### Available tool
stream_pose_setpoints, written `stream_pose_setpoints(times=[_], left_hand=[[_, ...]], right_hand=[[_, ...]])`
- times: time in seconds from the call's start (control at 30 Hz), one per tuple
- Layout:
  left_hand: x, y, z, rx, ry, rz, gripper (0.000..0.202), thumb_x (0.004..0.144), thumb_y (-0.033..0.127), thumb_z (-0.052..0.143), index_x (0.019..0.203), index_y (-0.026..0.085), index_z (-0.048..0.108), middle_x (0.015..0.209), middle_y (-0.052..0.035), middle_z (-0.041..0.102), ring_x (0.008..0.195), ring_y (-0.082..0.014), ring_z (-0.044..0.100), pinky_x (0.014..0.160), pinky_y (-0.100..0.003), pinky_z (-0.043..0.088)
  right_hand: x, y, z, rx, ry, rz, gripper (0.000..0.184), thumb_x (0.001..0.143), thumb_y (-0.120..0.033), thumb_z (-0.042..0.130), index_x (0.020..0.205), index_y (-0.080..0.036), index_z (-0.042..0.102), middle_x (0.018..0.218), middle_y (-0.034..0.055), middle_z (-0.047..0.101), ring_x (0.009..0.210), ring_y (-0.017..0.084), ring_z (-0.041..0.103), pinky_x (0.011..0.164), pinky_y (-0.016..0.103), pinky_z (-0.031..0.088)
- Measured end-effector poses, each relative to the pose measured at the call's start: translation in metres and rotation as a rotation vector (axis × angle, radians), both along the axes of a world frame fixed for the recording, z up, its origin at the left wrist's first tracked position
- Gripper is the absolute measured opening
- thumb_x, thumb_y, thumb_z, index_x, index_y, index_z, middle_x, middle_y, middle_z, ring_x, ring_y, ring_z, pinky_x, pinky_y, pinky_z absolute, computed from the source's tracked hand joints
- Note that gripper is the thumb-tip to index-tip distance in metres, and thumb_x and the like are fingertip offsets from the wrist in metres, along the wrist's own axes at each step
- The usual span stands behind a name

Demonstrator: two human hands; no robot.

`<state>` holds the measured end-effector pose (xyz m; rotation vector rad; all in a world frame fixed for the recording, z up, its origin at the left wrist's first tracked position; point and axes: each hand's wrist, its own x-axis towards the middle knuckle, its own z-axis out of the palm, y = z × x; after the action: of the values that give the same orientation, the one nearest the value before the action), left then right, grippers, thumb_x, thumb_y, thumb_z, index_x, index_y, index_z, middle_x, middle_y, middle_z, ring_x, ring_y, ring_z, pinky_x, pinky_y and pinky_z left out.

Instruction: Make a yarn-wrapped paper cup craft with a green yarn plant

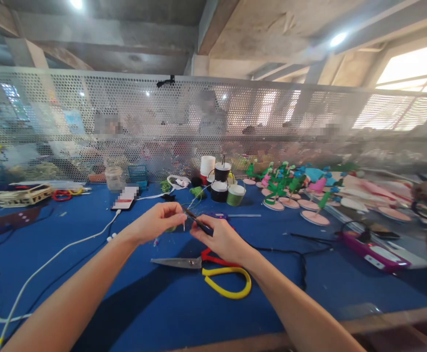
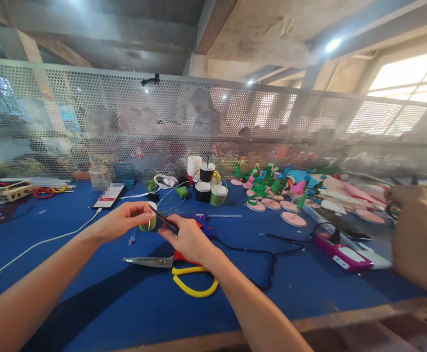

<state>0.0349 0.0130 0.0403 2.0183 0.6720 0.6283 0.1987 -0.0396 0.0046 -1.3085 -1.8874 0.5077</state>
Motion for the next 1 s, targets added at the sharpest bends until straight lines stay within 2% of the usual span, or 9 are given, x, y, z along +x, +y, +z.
stream_pose_setpoints(times=[0.07, 0.13, 0.2, 0.37, 0.5, 0.6, 0.73, 0.8, 1.0], left_hand=[[0.001, -0.007, 0.009, 0.427, 0.172, 0.217, 0.017, 0.070, 0.024, 0.053, 0.057, 0.015, 0.045, 0.061, 0.0006, 0.044, 0.064, -0.0135, 0.039, 0.066, -0.029, 0.031], [0.002, -0.011, 0.014, 0.604, 0.219, 0.337, 0.015, 0.070, 0.021, 0.051, 0.057, 0.015, 0.047, 0.063, -0.0007, 0.046, 0.071, -0.0161, 0.042, 0.070, -0.032, 0.030], [0.001, -0.009, 0.015, 0.438, 0.183, 0.299, 0.017, 0.072, 0.028, 0.050, 0.061, 0.015, 0.051, 0.064, -0.0012, 0.048, 0.067, -0.0152, 0.043, 0.066, -0.030, 0.032], [-0.005, 0.007, 0.000, -0.419, -0.180, -0.062, 0.028, 0.072, 0.041, 0.051, 0.072, 0.013, 0.054, 0.071, -0.0035, 0.054, 0.067, -0.0120, 0.048, 0.062, -0.025, 0.035], [-0.003, 0.008, -0.007, -0.544, -0.242, -0.197, 0.028, 0.070, 0.041, 0.055, 0.069, 0.013, 0.051, 0.065, -0.0013, 0.051, 0.062, -0.0095, 0.045, 0.058, -0.022, 0.032], [0.000, 0.001, -0.004, -0.329, -0.128, -0.087, 0.027, 0.071, 0.039, 0.052, 0.062, 0.015, 0.045, 0.059, 0.0017, 0.045, 0.056, -0.0091, 0.040, 0.057, -0.023, 0.031], [0.005, -0.013, 0.008, 0.378, 0.242, 0.328, 0.015, 0.069, 0.022, 0.052, 0.056, 0.016, 0.045, 0.060, -0.0001, 0.046, 0.062, -0.0138, 0.041, 0.062, -0.028, 0.030], [0.005, -0.017, 0.012, 0.562, 0.293, 0.441, 0.014, 0.068, 0.017, 0.051, 0.055, 0.016, 0.046, 0.060, -0.0010, 0.047, 0.065, -0.0155, 0.043, 0.065, -0.029, 0.031], [-0.006, 0.002, 0.006, -0.205, -0.029, 0.020, 0.028, 0.076, 0.040, 0.045, 0.067, 0.014, 0.052, 0.062, -0.0001, 0.049, 0.057, -0.0102, 0.041, 0.057, -0.024, 0.032]], right_hand=[[-0.002, 0.002, -0.001, -0.007, -0.039, -0.082, 0.013, 0.074, -0.026, 0.049, 0.076, -0.015, 0.057, 0.068, 0.0027, 0.061, 0.063, 0.014, 0.053, 0.059, 0.024, 0.038], [-0.003, 0.002, -0.001, -0.008, -0.037, -0.108, 0.013, 0.074, -0.026, 0.050, 0.075, -0.015, 0.057, 0.068, 0.0030, 0.061, 0.062, 0.014, 0.053, 0.059, 0.025, 0.038], [-0.003, 0.002, 0.000, -0.002, 0.007, -0.083, 0.013, 0.075, -0.027, 0.049, 0.075, -0.015, 0.056, 0.068, 0.0022, 0.060, 0.062, 0.014, 0.053, 0.059, 0.024, 0.038], [0.000, 0.000, 0.003, 0.017, 0.083, -0.004, 0.015, 0.075, -0.029, 0.048, 0.076, -0.015, 0.055, 0.071, 0.0015, 0.060, 0.065, 0.013, 0.051, 0.062, 0.023, 0.039], [0.001, 0.000, 0.002, 0.036, 0.072, 0.036, 0.017, 0.076, -0.029, 0.047, 0.076, -0.014, 0.055, 0.071, 0.0021, 0.060, 0.064, 0.012, 0.051, 0.061, 0.023, 0.040], [0.000, 0.001, 0.000, 0.029, 0.031, 0.006, 0.018, 0.077, -0.029, 0.047, 0.079, -0.015, 0.056, 0.071, 0.0030, 0.061, 0.064, 0.013, 0.053, 0.060, 0.023, 0.040], [-0.004, 0.004, -0.002, 0.002, -0.059, -0.138, 0.015, 0.073, -0.025, 0.051, 0.081, -0.014, 0.058, 0.072, 0.0056, 0.063, 0.066, 0.017, 0.056, 0.062, 0.026, 0.039], [-0.004, 0.004, -0.003, -0.003, -0.054, -0.147, 0.012, 0.073, -0.024, 0.050, 0.078, -0.015, 0.058, 0.071, 0.0050, 0.063, 0.065, 0.016, 0.056, 0.061, 0.026, 0.039], [-0.001, 0.001, 0.000, 0.020, 0.077, -0.015, 0.015, 0.076, -0.029, 0.047, 0.076, -0.015, 0.055, 0.071, 0.0012, 0.060, 0.065, 0.012, 0.052, 0.061, 0.022, 0.040]])
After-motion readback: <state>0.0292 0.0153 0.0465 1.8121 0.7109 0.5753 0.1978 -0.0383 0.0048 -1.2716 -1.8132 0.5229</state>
